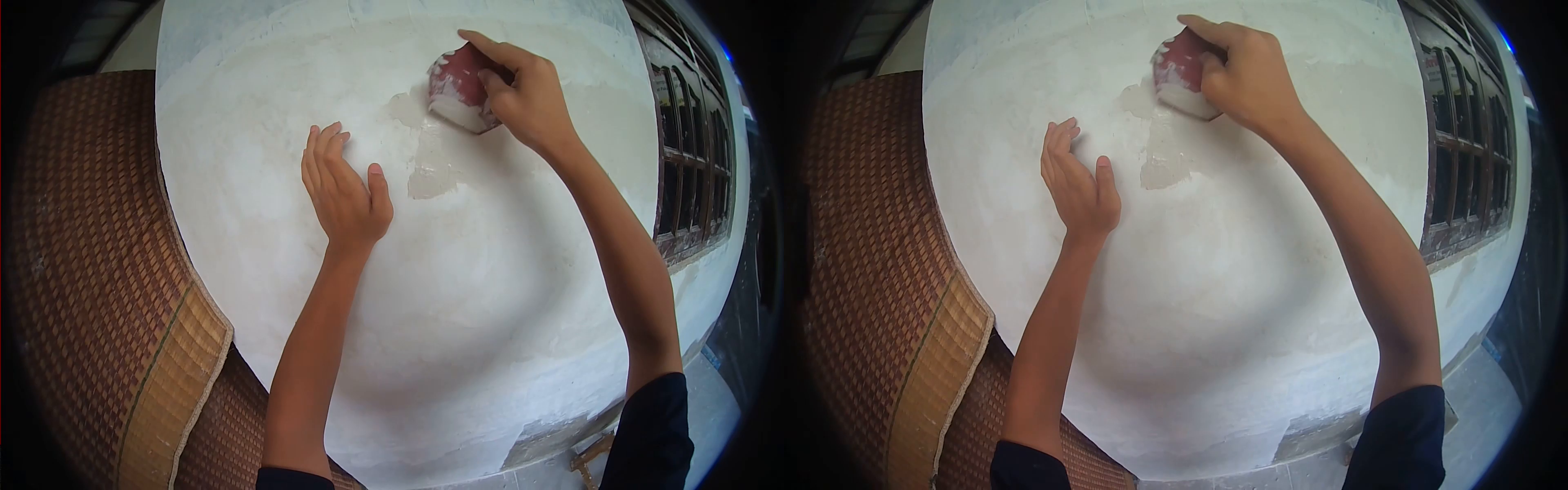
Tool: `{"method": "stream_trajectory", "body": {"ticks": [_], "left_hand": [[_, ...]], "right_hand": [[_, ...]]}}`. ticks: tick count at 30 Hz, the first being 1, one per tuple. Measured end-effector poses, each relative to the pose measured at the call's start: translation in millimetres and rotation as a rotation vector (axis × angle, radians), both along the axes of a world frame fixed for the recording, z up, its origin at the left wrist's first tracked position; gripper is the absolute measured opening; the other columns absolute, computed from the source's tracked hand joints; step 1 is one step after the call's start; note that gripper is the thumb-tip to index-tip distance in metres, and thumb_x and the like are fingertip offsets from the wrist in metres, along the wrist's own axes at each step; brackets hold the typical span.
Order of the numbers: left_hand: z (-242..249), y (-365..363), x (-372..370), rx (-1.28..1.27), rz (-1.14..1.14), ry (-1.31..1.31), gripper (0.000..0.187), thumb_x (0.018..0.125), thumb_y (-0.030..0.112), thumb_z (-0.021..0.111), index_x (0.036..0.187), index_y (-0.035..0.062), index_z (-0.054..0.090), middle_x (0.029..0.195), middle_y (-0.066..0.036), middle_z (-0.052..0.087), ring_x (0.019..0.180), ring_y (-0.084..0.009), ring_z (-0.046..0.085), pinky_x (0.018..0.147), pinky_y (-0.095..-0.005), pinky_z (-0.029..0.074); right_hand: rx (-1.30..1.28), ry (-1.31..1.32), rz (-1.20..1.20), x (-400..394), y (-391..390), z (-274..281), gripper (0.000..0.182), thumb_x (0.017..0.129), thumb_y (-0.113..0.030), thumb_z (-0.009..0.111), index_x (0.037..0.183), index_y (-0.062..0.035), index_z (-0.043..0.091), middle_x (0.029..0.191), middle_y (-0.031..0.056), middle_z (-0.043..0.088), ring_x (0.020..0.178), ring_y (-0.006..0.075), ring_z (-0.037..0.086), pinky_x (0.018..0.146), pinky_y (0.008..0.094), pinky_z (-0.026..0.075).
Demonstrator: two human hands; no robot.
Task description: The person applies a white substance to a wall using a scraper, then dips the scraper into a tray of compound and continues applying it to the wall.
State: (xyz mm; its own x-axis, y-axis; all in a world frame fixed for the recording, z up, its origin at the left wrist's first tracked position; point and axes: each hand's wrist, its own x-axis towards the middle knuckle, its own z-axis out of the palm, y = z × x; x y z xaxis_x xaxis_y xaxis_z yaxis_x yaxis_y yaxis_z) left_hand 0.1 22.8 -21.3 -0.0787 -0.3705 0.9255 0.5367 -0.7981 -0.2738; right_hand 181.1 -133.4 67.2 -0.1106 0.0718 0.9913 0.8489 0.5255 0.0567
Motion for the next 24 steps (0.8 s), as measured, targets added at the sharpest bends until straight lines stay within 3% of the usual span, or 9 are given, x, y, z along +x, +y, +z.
{"method": "stream_trajectory", "body": {"ticks": [5, 8, 11, 13, 15, 17, 19, 23, 24], "left_hand": [[0.6, 0.2, 1.4, 0.010, 0.003, 0.000, 0.049, 0.092, 0.024, 0.046, 0.132, -0.0021, 0.038, 0.132, -0.017, 0.049, 0.132, -0.0417, 0.037, 0.108, -0.0517, 0.023], [-0.2, 1.8, 0.0, 0.004, 0.006, -0.009, 0.049, 0.092, 0.025, 0.046, 0.132, -0.0021, 0.038, 0.132, -0.017, 0.049, 0.132, -0.0418, 0.037, 0.108, -0.0516, 0.023], [1.5, -0.6, 0.4, 0.012, 0.009, 0.004, 0.048, 0.092, 0.023, 0.047, 0.132, -0.0021, 0.038, 0.132, -0.017, 0.049, 0.132, -0.0423, 0.037, 0.108, -0.0516, 0.024], [0.6, -2.1, -0.1, 0.004, 0.021, 0.002, 0.048, 0.091, 0.021, 0.048, 0.132, -0.0021, 0.038, 0.132, -0.017, 0.049, 0.132, -0.0424, 0.037, 0.108, -0.0517, 0.023], [-0.7, -3.5, 0.4, -0.006, 0.021, 0.011, 0.049, 0.089, 0.019, 0.049, 0.132, -0.0021, 0.038, 0.132, -0.017, 0.048, 0.133, -0.0423, 0.037, 0.108, -0.0516, 0.023], [0.7, -3.7, -0.6, -0.011, 0.023, 0.006, 0.049, 0.088, 0.017, 0.049, 0.132, -0.0021, 0.038, 0.132, -0.017, 0.048, 0.133, -0.0421, 0.036, 0.108, -0.0515, 0.024], [0.7, -5.0, 0.5, 0.005, 0.021, 0.012, 0.050, 0.086, 0.015, 0.050, 0.132, -0.0020, 0.038, 0.132, -0.017, 0.048, 0.133, -0.0419, 0.036, 0.108, -0.0514, 0.023], [0.0, -6.3, 0.6, -0.015, 0.024, 0.007, 0.050, 0.086, 0.015, 0.050, 0.132, -0.0019, 0.038, 0.132, -0.017, 0.048, 0.133, -0.0420, 0.036, 0.108, -0.0513, 0.024], [-0.2, -5.9, 0.6, -0.021, 0.031, 0.007, 0.050, 0.086, 0.015, 0.050, 0.132, -0.0019, 0.038, 0.132, -0.017, 0.048, 0.133, -0.0419, 0.036, 0.108, -0.0512, 0.024]], "right_hand": [[-0.139, -0.327, -0.167, -2.7, 12.2, -33.2, 0.049, 0.079, 0.005, 0.051, 0.126, -0.0030, 0.061, 0.088, 0.0166, 0.067, 0.076, 0.0233, 0.063, 0.075, 0.0326, 0.051], [0.163, 0.106, -0.176, 9.1, -0.6, -21.1, 0.051, 0.076, 0.009, 0.051, 0.125, -0.0024, 0.062, 0.085, 0.0149, 0.066, 0.081, 0.0220, 0.063, 0.079, 0.0309, 0.050], [0.025, -0.074, 0.022, -2.9, 3.9, -47.7, 0.050, 0.078, 0.008, 0.048, 0.125, -0.0021, 0.062, 0.086, 0.0140, 0.065, 0.075, 0.0203, 0.063, 0.075, 0.0302, 0.051], [-0.124, -0.150, -0.077, -4.4, 3.9, -52.2, 0.050, 0.080, 0.008, 0.046, 0.127, -0.0017, 0.061, 0.088, 0.0137, 0.066, 0.071, 0.0177, 0.061, 0.072, 0.0294, 0.051], [0.017, 0.114, -0.060, 6.5, 13.1, -46.4, 0.049, 0.074, 0.003, 0.048, 0.120, -0.0005, 0.064, 0.088, 0.0225, 0.066, 0.078, 0.0339, 0.065, 0.078, 0.0374, 0.052], [0.080, 0.287, 0.047, 12.4, -1.6, -39.6, 0.050, 0.075, 0.003, 0.047, 0.122, -0.0006, 0.063, 0.092, 0.0231, 0.067, 0.078, 0.0315, 0.065, 0.078, 0.0353, 0.051], [0.031, 0.157, 0.118, 4.7, -1.6, -48.8, 0.050, 0.076, 0.004, 0.048, 0.122, -0.0016, 0.063, 0.091, 0.0217, 0.068, 0.080, 0.0306, 0.066, 0.078, 0.0354, 0.051], [-0.090, -0.048, -0.115, 9.9, 9.1, -56.9, 0.048, 0.076, 0.004, 0.049, 0.122, -0.0018, 0.064, 0.089, 0.0193, 0.068, 0.082, 0.0300, 0.066, 0.079, 0.0355, 0.051], [-0.027, 0.140, -0.026, 13.4, 4.1, -53.2, 0.048, 0.076, 0.004, 0.049, 0.121, -0.0018, 0.064, 0.087, 0.0203, 0.067, 0.081, 0.0325, 0.064, 0.079, 0.0371, 0.051]]}}
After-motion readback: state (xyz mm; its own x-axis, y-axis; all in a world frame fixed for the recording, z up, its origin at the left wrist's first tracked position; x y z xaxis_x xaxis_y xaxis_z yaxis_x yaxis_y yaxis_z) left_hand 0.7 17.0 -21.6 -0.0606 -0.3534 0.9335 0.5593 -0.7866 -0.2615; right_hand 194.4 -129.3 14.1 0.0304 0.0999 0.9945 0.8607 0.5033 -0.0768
